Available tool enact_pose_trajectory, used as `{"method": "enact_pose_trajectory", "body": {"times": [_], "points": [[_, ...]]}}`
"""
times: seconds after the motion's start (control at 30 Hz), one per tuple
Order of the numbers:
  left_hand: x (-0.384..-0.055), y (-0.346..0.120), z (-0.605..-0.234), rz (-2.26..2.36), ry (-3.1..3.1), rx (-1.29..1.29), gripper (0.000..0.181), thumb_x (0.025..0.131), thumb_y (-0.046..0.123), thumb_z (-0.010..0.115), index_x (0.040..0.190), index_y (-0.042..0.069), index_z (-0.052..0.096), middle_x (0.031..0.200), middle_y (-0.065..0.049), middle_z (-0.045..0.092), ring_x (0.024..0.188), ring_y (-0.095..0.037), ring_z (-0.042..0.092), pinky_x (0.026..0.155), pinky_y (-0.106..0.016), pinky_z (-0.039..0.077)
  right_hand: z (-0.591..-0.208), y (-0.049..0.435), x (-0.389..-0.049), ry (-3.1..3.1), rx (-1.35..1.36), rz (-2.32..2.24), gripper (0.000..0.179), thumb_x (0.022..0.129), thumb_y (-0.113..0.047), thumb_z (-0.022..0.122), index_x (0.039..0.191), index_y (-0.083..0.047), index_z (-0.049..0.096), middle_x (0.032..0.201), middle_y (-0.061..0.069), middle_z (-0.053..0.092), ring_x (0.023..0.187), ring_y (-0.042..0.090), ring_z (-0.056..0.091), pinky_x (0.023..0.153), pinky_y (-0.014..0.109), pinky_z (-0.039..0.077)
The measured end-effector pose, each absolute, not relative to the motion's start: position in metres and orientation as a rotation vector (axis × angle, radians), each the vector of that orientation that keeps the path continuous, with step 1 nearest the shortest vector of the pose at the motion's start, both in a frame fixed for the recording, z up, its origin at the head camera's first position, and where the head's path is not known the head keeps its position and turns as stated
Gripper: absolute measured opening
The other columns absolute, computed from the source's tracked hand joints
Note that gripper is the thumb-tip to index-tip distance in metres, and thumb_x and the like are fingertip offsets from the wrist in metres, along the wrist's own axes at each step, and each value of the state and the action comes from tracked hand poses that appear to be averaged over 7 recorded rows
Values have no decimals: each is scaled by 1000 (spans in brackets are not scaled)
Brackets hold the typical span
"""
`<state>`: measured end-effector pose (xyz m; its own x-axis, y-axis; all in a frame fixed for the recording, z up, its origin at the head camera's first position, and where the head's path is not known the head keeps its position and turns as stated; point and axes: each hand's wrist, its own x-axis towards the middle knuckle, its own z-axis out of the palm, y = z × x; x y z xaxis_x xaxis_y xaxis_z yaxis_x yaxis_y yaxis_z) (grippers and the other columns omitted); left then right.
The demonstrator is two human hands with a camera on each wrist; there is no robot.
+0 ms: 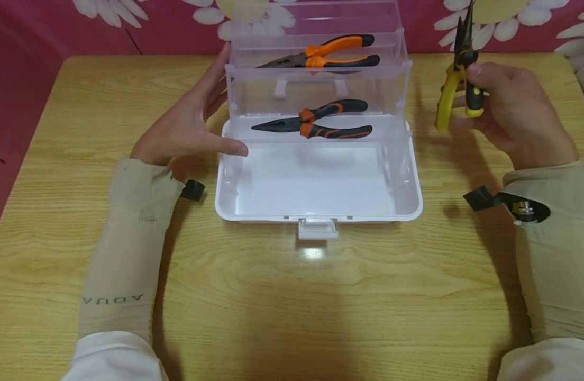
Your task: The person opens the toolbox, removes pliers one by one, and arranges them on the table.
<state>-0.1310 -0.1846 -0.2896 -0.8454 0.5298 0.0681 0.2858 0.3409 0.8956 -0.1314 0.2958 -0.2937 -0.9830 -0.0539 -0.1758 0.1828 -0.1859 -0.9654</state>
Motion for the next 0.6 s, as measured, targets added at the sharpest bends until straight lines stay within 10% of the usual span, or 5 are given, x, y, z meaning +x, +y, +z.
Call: {"method": "enact_pose_trajectory", "body": {"times": [0.6], "points": [[-130,-183,-288,1543,2342,739,140,68,1,94,167,38,1,175,17,5,164,-13,14,137,-34,14,-293,296,-131,2509,341,-1600,28,97,-37,72,115,-17,62,105,-12,62,89,9,60,63,16,59]]}}
